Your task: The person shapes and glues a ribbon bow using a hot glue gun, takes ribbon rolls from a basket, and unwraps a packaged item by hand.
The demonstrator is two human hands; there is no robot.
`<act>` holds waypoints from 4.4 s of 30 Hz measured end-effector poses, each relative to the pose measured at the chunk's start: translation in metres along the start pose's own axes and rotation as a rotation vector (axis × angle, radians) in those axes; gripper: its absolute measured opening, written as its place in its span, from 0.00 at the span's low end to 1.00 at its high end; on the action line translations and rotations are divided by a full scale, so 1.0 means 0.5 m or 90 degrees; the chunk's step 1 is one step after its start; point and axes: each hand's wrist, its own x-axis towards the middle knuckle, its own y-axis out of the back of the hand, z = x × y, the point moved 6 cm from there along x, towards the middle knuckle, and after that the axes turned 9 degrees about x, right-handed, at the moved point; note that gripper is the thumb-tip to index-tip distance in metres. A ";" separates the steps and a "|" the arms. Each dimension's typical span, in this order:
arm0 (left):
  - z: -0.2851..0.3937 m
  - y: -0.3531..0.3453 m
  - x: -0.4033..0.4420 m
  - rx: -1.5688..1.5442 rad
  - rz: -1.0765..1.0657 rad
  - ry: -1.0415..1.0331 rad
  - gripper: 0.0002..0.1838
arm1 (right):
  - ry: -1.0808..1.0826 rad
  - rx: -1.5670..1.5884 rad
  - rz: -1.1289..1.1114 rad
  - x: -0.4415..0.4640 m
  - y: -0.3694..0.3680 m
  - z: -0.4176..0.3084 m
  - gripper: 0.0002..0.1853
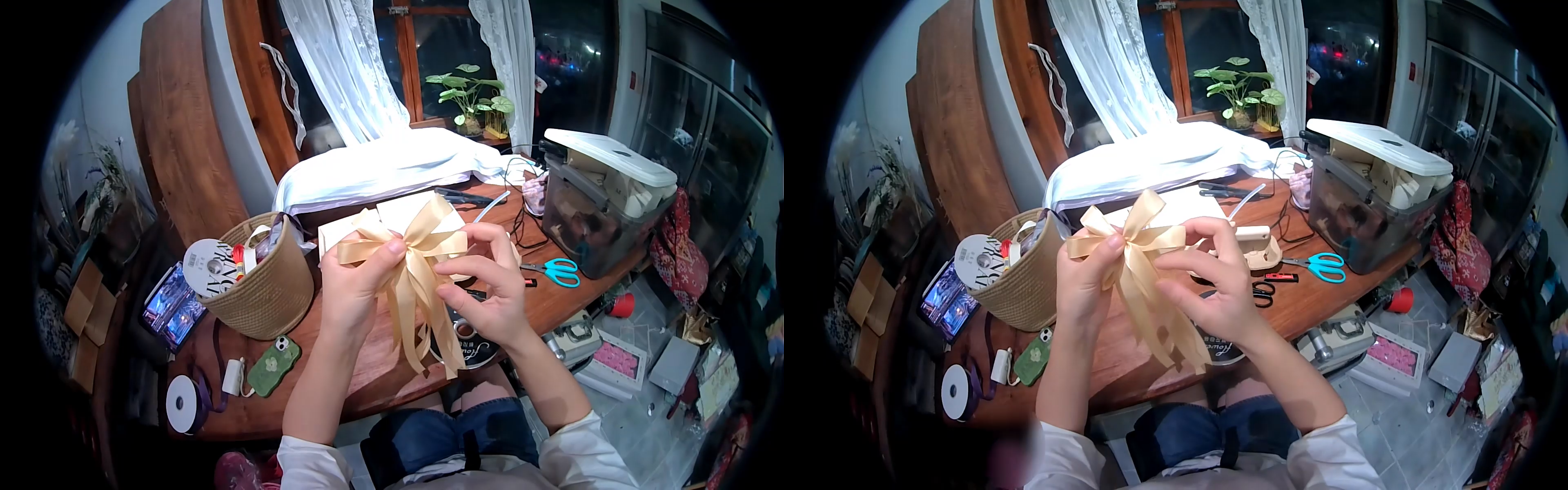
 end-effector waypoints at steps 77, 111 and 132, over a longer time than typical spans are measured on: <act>-0.408 0.379 0.338 0.654 0.392 -0.160 0.23 | -0.526 0.190 0.525 -0.452 0.197 0.196 0.03; -0.238 0.123 -0.390 0.337 0.158 -0.018 0.05 | -0.491 0.292 0.051 -0.371 0.045 0.104 0.41; -0.255 0.066 -0.473 0.086 -0.299 0.216 0.12 | -0.329 0.365 0.290 -0.267 -0.073 -0.011 0.44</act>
